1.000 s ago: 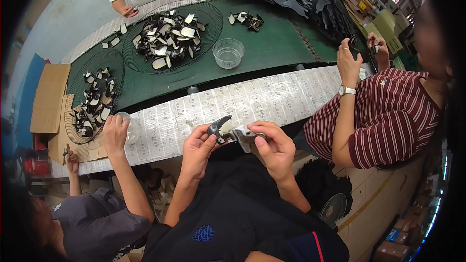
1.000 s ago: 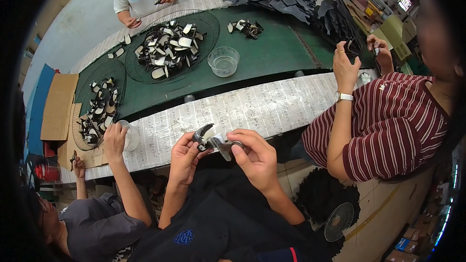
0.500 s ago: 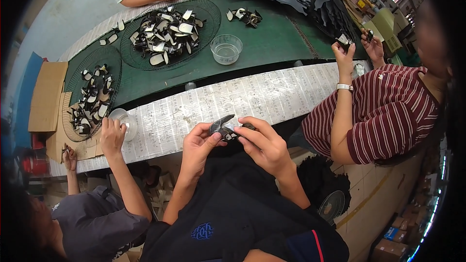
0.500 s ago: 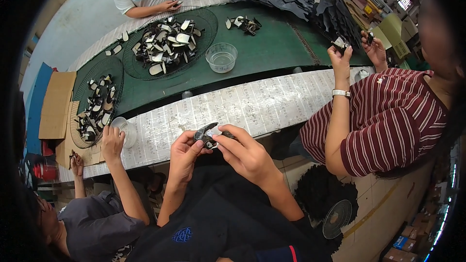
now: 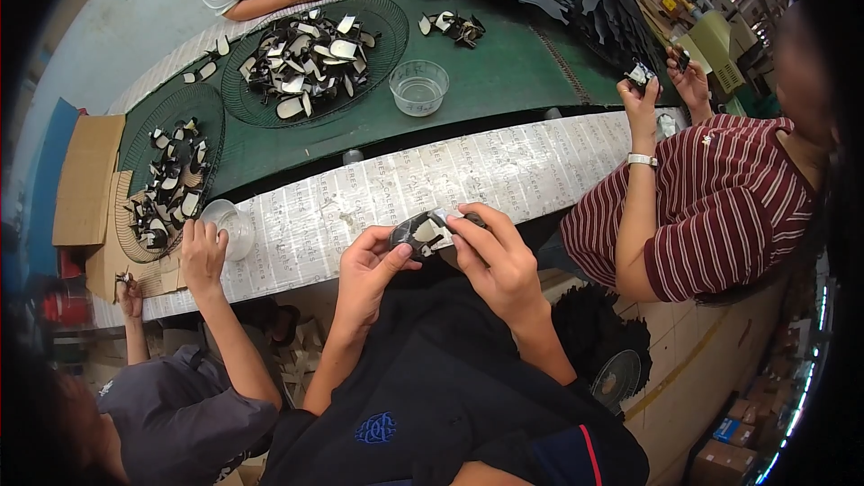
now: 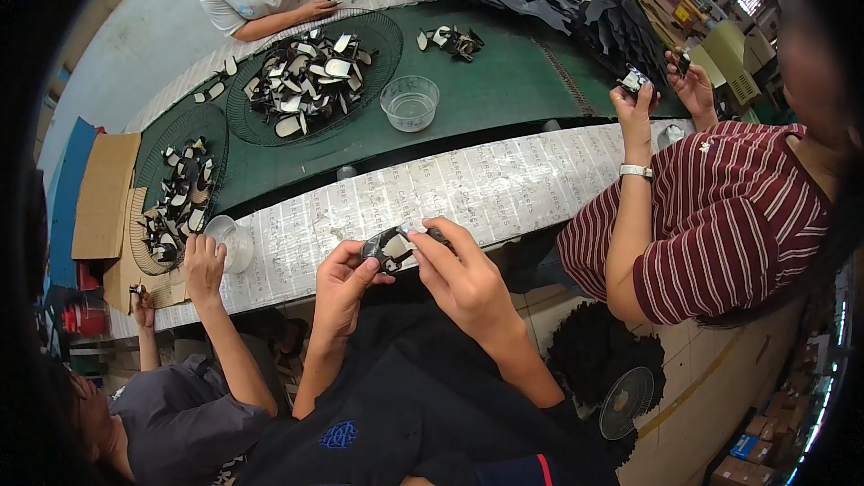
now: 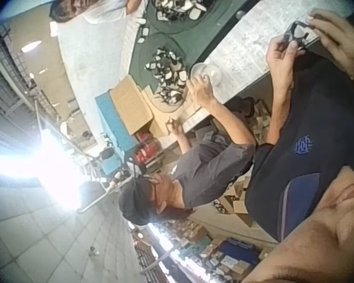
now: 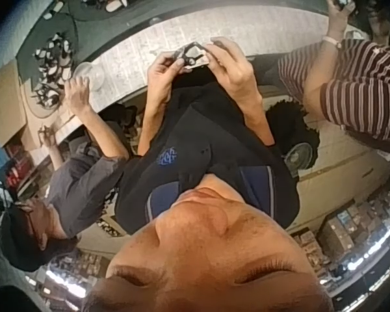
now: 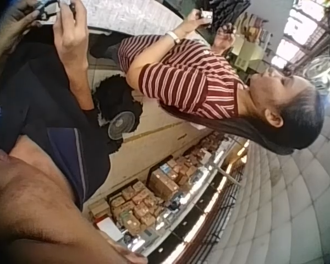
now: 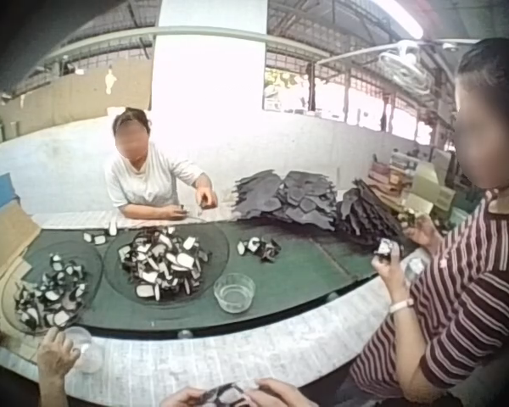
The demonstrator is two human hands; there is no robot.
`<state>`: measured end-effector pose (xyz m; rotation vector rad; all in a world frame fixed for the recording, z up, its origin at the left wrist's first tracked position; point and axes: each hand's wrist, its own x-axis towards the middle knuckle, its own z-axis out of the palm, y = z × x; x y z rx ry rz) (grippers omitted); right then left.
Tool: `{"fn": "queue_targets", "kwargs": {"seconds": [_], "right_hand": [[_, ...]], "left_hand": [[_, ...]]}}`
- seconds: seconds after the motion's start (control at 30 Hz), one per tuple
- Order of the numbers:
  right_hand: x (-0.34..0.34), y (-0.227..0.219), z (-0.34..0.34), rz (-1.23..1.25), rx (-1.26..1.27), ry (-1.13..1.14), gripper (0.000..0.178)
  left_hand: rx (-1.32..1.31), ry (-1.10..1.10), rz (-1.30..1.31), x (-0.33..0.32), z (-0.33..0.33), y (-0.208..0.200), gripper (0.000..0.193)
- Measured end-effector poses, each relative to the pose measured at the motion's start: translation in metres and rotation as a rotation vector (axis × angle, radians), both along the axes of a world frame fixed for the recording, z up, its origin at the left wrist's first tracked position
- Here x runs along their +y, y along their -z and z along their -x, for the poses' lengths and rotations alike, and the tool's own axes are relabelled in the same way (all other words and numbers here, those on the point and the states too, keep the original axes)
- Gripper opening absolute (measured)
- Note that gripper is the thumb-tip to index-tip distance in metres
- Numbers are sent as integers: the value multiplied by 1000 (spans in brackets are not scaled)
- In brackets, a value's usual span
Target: Assemble shoe upper components by applying adhesive and attaching linings or reinforcements.
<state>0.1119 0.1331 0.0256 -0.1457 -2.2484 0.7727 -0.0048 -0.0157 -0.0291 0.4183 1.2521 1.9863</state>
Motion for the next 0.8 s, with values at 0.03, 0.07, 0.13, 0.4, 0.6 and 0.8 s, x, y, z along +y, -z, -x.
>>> {"fn": "queue_targets", "kwargs": {"seconds": [0.03,0.07,0.13,0.4,0.6,0.8], "right_hand": [[0,-1,-1,5,5,18,28],[1,-3,-2,6,4,18,28],[4,-6,-4,41,49,72,26],[5,-9,-17,421,88,143,23],[-5,-10,-15,326,11,30,26],[-12,-1,-9,302,-4,-4,26]], "left_hand": [[-7,6,-1,0,0,0,18],[-8,6,1,-1,1,-1,18],[-124,55,-38,-2,2,-3,20],[-229,84,-125,-2,3,-1,20],[-210,71,-98,2,0,-3,18],[-222,53,-87,3,-1,-1,16]]}}
